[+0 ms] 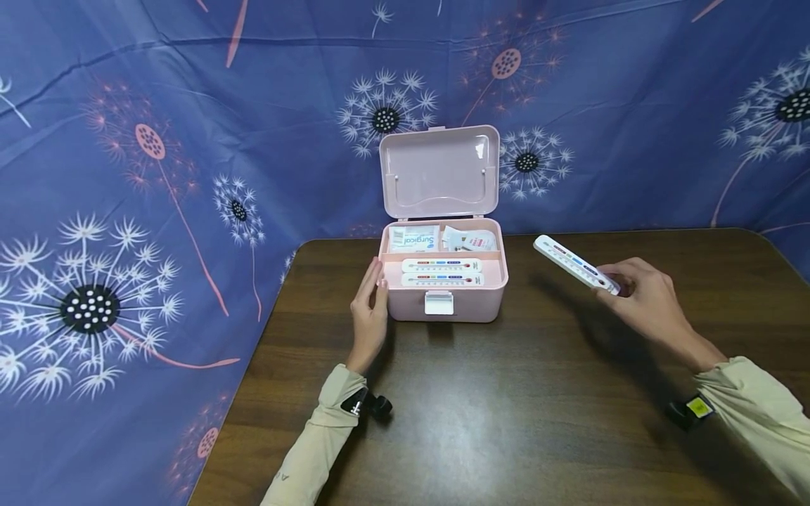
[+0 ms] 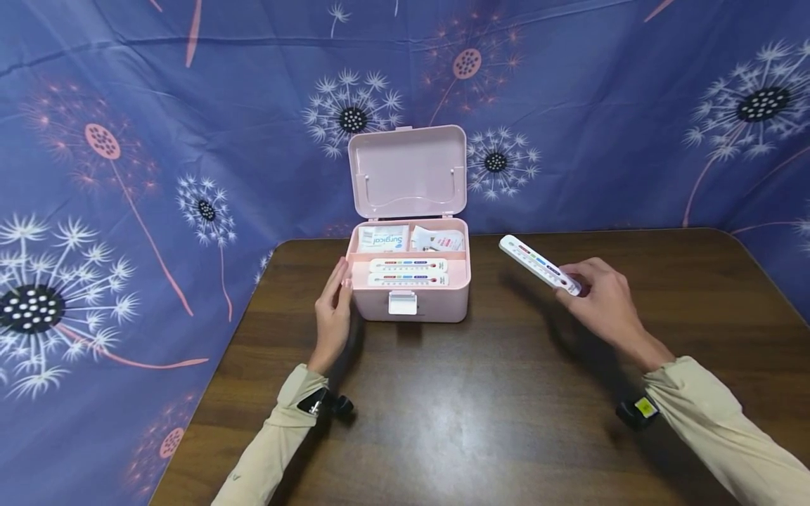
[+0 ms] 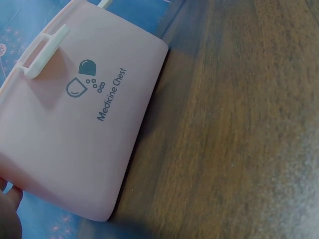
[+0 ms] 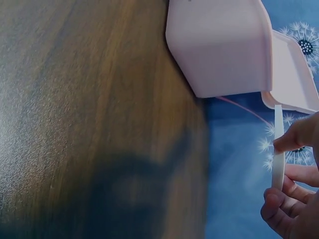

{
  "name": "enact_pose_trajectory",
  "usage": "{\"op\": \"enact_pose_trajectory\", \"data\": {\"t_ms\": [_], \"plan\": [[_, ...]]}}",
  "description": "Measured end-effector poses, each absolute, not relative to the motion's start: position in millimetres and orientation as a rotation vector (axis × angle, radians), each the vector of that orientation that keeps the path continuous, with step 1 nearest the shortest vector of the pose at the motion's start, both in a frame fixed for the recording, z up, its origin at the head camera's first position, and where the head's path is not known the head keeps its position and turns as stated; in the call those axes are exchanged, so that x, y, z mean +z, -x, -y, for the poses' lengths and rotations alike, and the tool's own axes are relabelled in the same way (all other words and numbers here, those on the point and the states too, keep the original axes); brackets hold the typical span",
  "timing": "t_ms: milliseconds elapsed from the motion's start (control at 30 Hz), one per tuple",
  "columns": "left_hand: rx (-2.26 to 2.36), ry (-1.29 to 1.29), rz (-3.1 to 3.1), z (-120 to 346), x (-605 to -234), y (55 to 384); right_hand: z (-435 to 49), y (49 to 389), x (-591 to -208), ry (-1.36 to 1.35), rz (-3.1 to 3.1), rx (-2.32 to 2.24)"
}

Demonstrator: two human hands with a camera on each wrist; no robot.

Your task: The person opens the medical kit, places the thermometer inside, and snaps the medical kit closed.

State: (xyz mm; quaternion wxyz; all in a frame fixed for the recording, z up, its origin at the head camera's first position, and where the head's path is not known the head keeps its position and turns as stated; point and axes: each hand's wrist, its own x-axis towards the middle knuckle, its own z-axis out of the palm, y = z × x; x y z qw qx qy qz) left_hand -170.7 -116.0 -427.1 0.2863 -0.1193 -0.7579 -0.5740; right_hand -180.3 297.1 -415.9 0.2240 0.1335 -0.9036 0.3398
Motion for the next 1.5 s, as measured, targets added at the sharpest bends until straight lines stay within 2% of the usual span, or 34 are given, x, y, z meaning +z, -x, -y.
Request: {"op": "enact_pose_trajectory", "data": {"t_ms": [1500], "plan": [[-1.529,0.332,2.025,117.1,-429.0,172.7,-259.2,183.5,-394.5,-0.603,2.486,1.027]]}}
